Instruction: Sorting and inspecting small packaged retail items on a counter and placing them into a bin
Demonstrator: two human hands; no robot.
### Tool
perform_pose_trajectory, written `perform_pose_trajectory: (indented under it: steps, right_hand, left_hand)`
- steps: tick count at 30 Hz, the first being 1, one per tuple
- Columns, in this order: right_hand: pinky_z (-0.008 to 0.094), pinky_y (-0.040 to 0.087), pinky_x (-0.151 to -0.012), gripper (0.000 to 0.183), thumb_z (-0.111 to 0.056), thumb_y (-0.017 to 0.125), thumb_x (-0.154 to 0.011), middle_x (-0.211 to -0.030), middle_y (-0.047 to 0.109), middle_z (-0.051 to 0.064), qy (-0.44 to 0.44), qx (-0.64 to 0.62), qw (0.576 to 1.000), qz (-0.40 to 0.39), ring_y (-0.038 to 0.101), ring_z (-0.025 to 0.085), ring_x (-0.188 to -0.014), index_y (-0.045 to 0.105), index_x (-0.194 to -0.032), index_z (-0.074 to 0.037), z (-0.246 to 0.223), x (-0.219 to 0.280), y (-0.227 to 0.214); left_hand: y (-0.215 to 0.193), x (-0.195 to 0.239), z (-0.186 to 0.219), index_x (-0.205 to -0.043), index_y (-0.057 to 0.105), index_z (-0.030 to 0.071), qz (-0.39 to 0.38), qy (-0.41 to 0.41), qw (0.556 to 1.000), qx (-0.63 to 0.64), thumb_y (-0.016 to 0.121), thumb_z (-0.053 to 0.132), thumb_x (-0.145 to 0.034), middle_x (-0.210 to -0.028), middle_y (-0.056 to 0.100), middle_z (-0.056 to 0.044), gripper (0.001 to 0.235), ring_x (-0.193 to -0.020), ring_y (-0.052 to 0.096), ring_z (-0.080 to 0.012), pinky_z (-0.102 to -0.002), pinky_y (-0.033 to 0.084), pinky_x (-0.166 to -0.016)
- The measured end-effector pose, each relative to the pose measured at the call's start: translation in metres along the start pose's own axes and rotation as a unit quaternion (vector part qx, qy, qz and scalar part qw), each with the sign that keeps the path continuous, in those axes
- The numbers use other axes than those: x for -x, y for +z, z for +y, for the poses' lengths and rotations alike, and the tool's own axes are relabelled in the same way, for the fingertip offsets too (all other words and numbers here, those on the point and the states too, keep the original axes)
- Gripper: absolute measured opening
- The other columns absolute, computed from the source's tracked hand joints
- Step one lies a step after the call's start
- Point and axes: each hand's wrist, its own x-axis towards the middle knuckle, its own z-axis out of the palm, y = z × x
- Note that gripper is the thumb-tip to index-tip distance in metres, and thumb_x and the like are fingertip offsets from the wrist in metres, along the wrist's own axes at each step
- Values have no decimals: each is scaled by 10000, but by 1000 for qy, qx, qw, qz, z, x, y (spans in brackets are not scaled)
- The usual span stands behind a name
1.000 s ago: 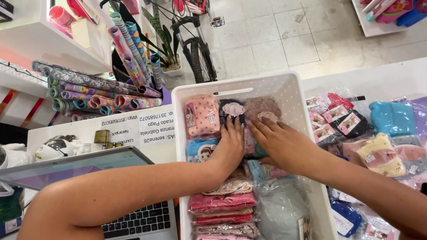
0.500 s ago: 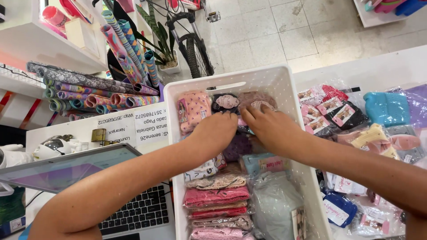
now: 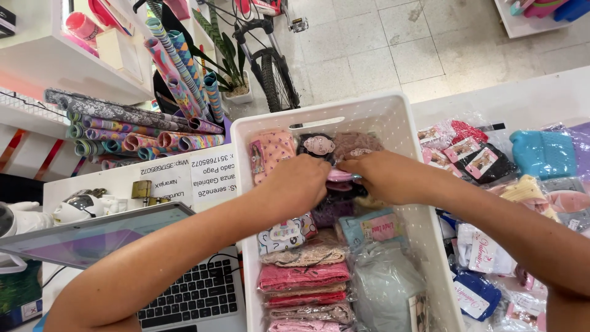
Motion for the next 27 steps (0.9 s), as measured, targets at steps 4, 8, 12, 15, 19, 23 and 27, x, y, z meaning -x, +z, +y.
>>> perform_pose_trajectory:
  steps: [4, 8, 12, 15, 19, 23, 27]
  right_hand:
    - [618, 589, -800, 357, 26, 488, -876, -1193, 715, 214, 9, -1, 1000, 11, 687, 521, -1018, 625, -1203, -15, 26, -19, 24]
    - [521, 625, -708, 361, -72, 617, -838, -1149, 709, 111, 34, 141, 988, 42, 740, 424, -907, 630, -1197, -100, 33, -24, 37]
    - [581, 622, -877, 835, -182, 819, -770, -1462, 508, 148, 72, 171, 982, 45, 529, 438, -1321, 410, -1492, -88, 15, -16, 24]
    - [593, 600, -915, 817, -199, 783, -792, -1488, 501, 131, 80, 127, 986, 75, 511, 422, -1353, 394, -1504, -99, 20, -22, 26]
    - [600, 612, -813, 616, 21, 607, -809, -1365, 620, 141, 66, 76, 985, 140, 657, 465, -1147, 513, -1406, -98, 36, -28, 30]
    - [572, 630, -726, 542, 30, 602, -801, -1174, 724, 91, 81, 100, 977, 173, 727, 474, -935, 601, -1301, -180, 45, -34, 36]
    - [577, 631, -651, 436, 34, 642, -786, -1090, 750, 88, 58, 123, 963, 231, 729, 504, -823, 687, -1187, -133, 47, -35, 39]
  left_hand:
    - [28, 1, 21, -1183, 641, 11, 66, -13, 988, -142, 729, 227, -668, -983, 668, -120, 566, -935, 662, -289, -365, 594, -612]
    - [68, -13, 15, -1079, 703, 10, 165, -16, 954, -251, 711, 155, -726, -923, 654, -138, 382, -886, 628, -311, -349, 497, -551]
    - [62, -27, 14, -834, 693, 163, 159, -69, 961, -217, 653, 149, -780, -707, 635, 21, 69, -702, 645, -191, -306, 491, -474]
    - [-46, -27, 41, -801, 653, 122, 144, -68, 974, -160, 629, 83, -817, -670, 649, -33, 48, -616, 667, -240, -352, 508, -439]
    - [-5, -38, 0, -840, 620, 146, 143, -46, 968, -201, 649, 107, -800, -706, 644, -30, 63, -650, 681, -236, -354, 533, -464]
    - [-21, -28, 11, -887, 607, 127, 134, -57, 973, -178, 672, 105, -783, -741, 641, -34, 125, -681, 694, -254, -363, 546, -501]
    - [-57, -18, 61, -1063, 687, 29, 244, 12, 917, -316, 672, 97, -895, -946, 691, -155, 181, -959, 692, -310, -368, 609, -723]
